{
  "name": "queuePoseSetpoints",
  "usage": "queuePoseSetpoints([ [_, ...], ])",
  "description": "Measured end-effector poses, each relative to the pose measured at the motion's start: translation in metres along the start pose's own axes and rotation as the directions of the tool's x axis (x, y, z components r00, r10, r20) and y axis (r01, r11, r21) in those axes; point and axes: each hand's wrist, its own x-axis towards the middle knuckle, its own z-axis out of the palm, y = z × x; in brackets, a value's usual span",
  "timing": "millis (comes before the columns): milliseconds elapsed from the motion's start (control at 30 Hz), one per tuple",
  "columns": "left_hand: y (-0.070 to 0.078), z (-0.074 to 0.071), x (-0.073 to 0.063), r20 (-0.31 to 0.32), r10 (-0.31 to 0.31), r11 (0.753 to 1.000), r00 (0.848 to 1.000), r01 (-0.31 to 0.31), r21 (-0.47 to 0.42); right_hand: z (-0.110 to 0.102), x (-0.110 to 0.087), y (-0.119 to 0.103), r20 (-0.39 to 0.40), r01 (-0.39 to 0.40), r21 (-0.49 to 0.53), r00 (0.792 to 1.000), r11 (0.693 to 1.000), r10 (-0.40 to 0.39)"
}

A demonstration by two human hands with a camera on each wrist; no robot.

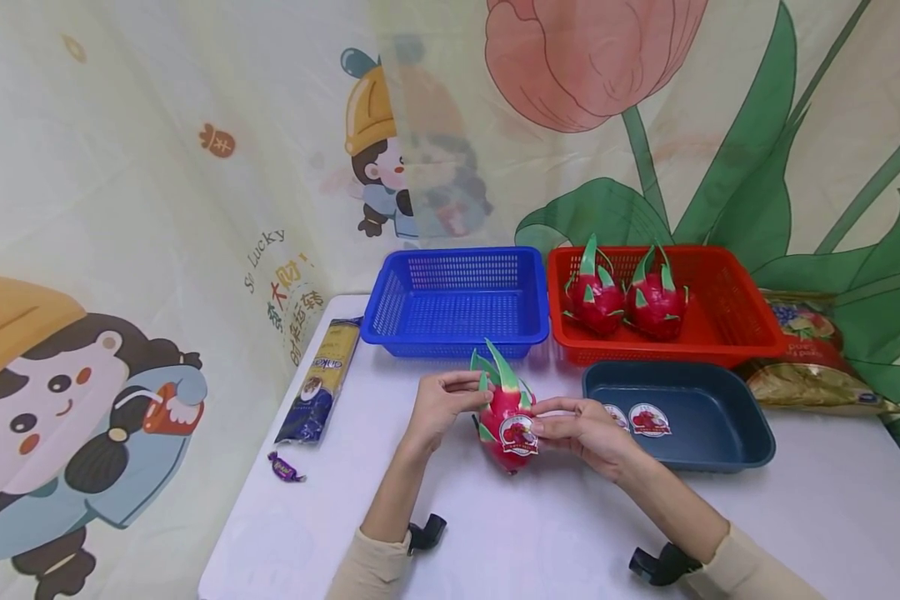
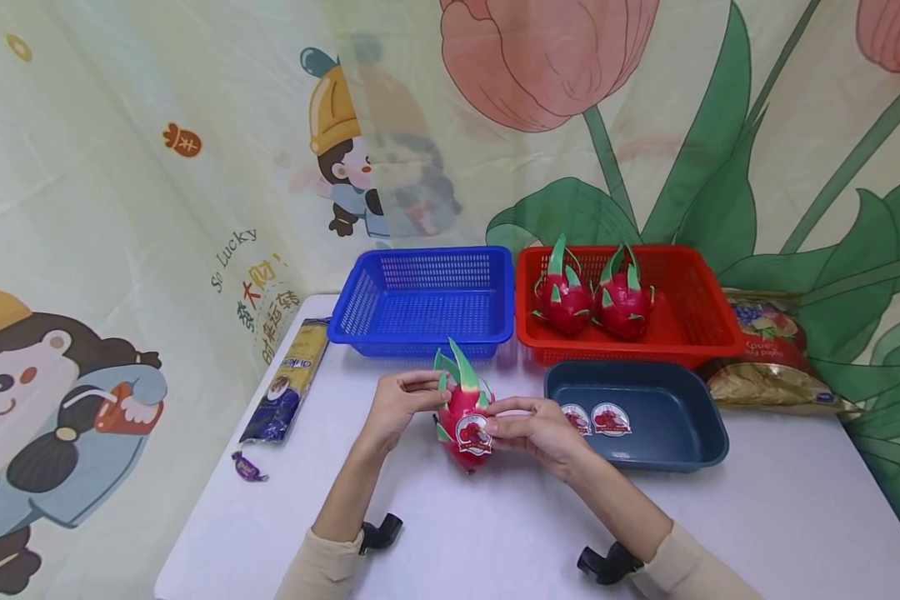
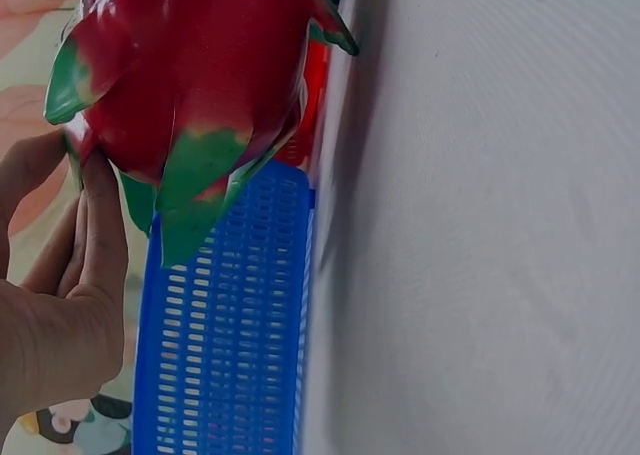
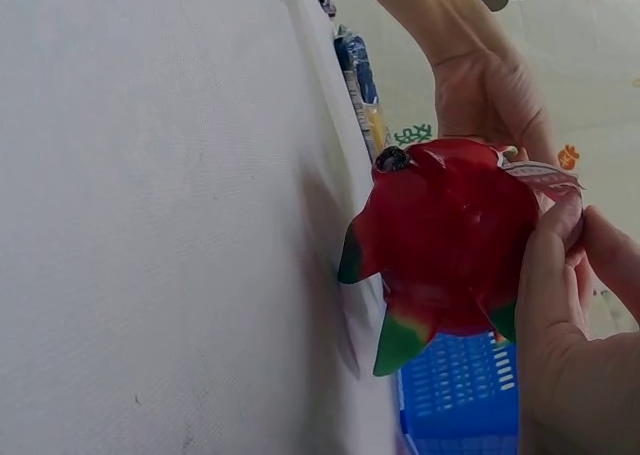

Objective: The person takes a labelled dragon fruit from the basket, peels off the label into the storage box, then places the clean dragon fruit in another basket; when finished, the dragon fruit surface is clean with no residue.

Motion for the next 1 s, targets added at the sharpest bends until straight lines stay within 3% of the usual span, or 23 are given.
queuePoseSetpoints([
  [233, -0.001, 0.0, 0.0, 0.019, 0.025, 1.0, 1.0, -0.025, 0.014, -0.003, -0.001, -0.001, 0.057, -0.032, 0.046, 0.998, 0.998, 0.029],
  [400, -0.001, -0.004, 0.0, -0.007, 0.06, 0.997, 0.998, -0.059, 0.054, -0.006, -0.005, -0.005, 0.069, -0.042, 0.07, 0.997, 0.997, 0.037],
  [600, -0.001, -0.006, 0.001, 0.004, 0.057, 0.998, 0.998, -0.057, 0.031, -0.015, -0.012, -0.018, 0.021, 0.018, 0.007, 1.0, 1.0, -0.018],
  [1000, -0.002, -0.008, 0.001, 0.0, 0.041, 0.998, 0.999, -0.041, 0.052, -0.052, -0.029, -0.05, 0.011, 0.104, -0.125, 0.995, 0.987, -0.103],
])
